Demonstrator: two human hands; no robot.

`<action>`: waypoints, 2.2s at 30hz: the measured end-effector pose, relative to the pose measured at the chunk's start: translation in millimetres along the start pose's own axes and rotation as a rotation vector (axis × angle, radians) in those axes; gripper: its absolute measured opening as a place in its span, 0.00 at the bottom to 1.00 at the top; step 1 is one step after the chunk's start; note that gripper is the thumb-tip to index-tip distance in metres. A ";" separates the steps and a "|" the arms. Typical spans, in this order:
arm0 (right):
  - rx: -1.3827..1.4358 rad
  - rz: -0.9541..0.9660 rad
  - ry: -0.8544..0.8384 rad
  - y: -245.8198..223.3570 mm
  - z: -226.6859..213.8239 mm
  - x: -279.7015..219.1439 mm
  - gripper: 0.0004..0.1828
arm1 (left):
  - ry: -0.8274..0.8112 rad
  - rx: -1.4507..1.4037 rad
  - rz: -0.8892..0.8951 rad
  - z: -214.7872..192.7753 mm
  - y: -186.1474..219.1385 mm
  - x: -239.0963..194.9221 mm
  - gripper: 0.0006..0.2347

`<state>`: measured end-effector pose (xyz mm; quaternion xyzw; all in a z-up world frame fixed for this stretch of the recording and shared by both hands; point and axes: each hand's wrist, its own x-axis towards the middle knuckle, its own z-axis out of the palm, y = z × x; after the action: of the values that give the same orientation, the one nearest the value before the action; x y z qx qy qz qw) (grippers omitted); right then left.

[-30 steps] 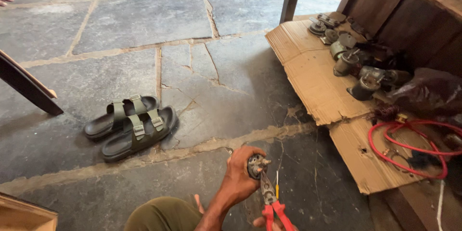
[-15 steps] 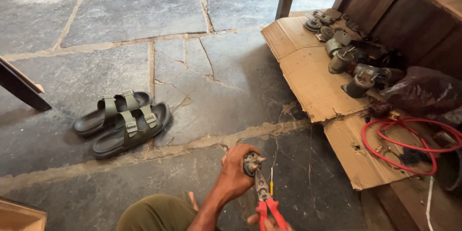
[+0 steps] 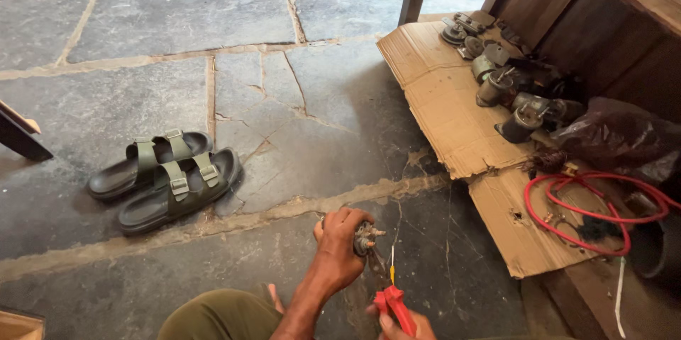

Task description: The person sits on the floor and uses a screwdriver and pliers to disassemble and adjust the internal components of a three-prong electrical plug. They remove the cover, manipulate the wires and screws, and reassemble the plug.

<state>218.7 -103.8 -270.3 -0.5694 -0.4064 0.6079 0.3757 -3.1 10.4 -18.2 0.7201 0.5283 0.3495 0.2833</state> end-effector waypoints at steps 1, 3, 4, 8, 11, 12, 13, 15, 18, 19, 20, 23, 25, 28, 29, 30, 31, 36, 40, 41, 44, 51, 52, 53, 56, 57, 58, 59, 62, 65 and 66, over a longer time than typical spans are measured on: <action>0.076 0.040 -0.036 1.4 6.0 0.2 0.24 | -0.001 -0.047 -0.006 -1.1 -1.0 -1.0 0.18; 0.186 0.102 -0.076 1.3 16.5 -1.4 0.25 | -0.007 -0.139 -0.016 -1.3 -2.3 -2.3 0.16; 0.227 0.126 -0.094 -0.6 18.6 -3.9 0.25 | 0.008 -0.139 0.012 -0.6 -2.1 -3.1 0.17; 0.233 0.187 -0.222 -27.0 7.1 -15.9 0.26 | 0.059 -0.144 0.026 0.7 -2.1 0.3 0.17; 0.150 0.036 -0.132 -44.8 4.5 -23.7 0.24 | 0.059 -0.055 0.031 1.1 -2.1 1.6 0.18; 0.026 0.018 -0.043 -47.7 7.3 -25.0 0.24 | 0.050 -0.009 0.048 0.9 -2.3 1.6 0.19; -0.102 0.006 0.050 -48.3 8.7 -28.7 0.24 | 0.054 -0.009 0.033 2.9 -2.0 0.2 0.19; -0.209 -0.034 0.108 -49.7 7.7 -33.2 0.25 | 0.070 -0.013 0.005 5.9 -1.0 1.3 0.18; -0.098 -0.013 -0.115 -60.9 0.1 -24.3 0.25 | 0.053 -0.017 0.002 2.3 1.2 3.7 0.17; -0.019 0.087 -0.250 -62.2 -2.6 -25.5 0.25 | 0.067 -0.058 0.026 0.5 0.5 2.1 0.17; 0.059 0.191 -0.382 -63.2 -5.5 -26.4 0.26 | 0.082 -0.099 0.051 -0.3 -0.2 0.7 0.17; 0.261 0.220 -0.473 -65.7 -9.9 -29.6 0.24 | 0.081 -0.157 0.078 1.5 0.1 -0.7 0.17; 0.400 0.237 -0.531 -64.2 -4.5 -32.7 0.23 | 0.084 -0.188 0.052 1.9 -0.4 -1.8 0.17; 0.197 0.068 -0.242 -62.6 4.5 -32.3 0.22 | 0.090 -0.169 0.025 1.9 1.2 2.2 0.18; 0.062 -0.019 -0.091 -61.3 7.8 -29.8 0.22 | 0.079 -0.097 0.042 0.5 1.0 1.6 0.18; -0.057 -0.054 -0.026 -59.7 8.1 -26.9 0.22 | 0.067 -0.025 0.058 -0.5 0.6 1.1 0.19; -0.170 -0.081 0.048 -54.4 8.2 -29.7 0.23 | 0.079 -0.013 0.067 0.2 0.4 -1.6 0.20; 0.119 0.015 -0.091 -30.3 10.3 -17.7 0.24 | 0.083 0.012 0.056 4.3 0.6 -3.5 0.18; 0.289 0.122 -0.150 -16.2 22.1 -3.2 0.25 | 0.085 -0.171 0.071 -1.6 0.0 -2.3 0.17; 0.300 0.134 -0.166 -12.7 19.5 -5.8 0.25 | 0.084 -0.166 0.086 -0.8 0.3 -1.6 0.17; 0.195 0.143 -0.270 -12.0 -1.6 -14.2 0.25 | 0.076 -0.236 0.029 0.7 1.1 -0.9 0.16; -0.269 -0.400 0.019 -32.1 -7.0 -28.6 0.21 | 0.108 0.015 0.117 0.9 3.4 -1.0 0.16; -0.018 -0.212 -0.116 -33.2 -3.3 -33.2 0.20 | 0.097 -0.005 0.112 2.6 3.4 -2.0 0.17; 0.229 -0.032 -0.261 -37.6 -1.6 -31.8 0.19 | 0.098 -0.022 0.108 2.5 2.7 0.1 0.17; 0.770 0.421 -0.377 -48.2 2.7 -33.0 0.25 | 0.096 -0.194 0.074 4.1 3.1 -1.8 0.15; 0.685 0.394 -0.427 -52.9 4.3 -32.2 0.26 | 0.095 -0.269 0.064 3.5 3.3 -1.5 0.14; 0.600 0.366 -0.476 -58.5 4.5 -31.6 0.28 | 0.107 -0.259 0.069 3.3 3.7 0.2 0.14; 0.514 0.340 -0.520 -63.5 3.6 -32.7 0.29 | 0.116 -0.251 0.074 4.3 4.5 -0.3 0.14; 0.174 0.081 -0.366 -76.0 3.4 -43.8 0.19 | 0.115 -0.149 0.099 5.5 5.1 -0.2 0.16; -0.353 -0.783 -0.002 -83.8 9.6 -43.0 0.18 | 0.152 0.021 0.186 3.6 3.0 1.2 0.18; -0.299 -0.511 -0.010 -81.1 11.7 -44.8 0.20 | 0.163 0.079 0.223 4.0 2.0 -0.9 0.19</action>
<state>209.7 -114.3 -177.9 -0.4946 -0.6235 0.4296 0.4267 1.0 8.8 -19.3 0.7541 0.4795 0.4151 0.1704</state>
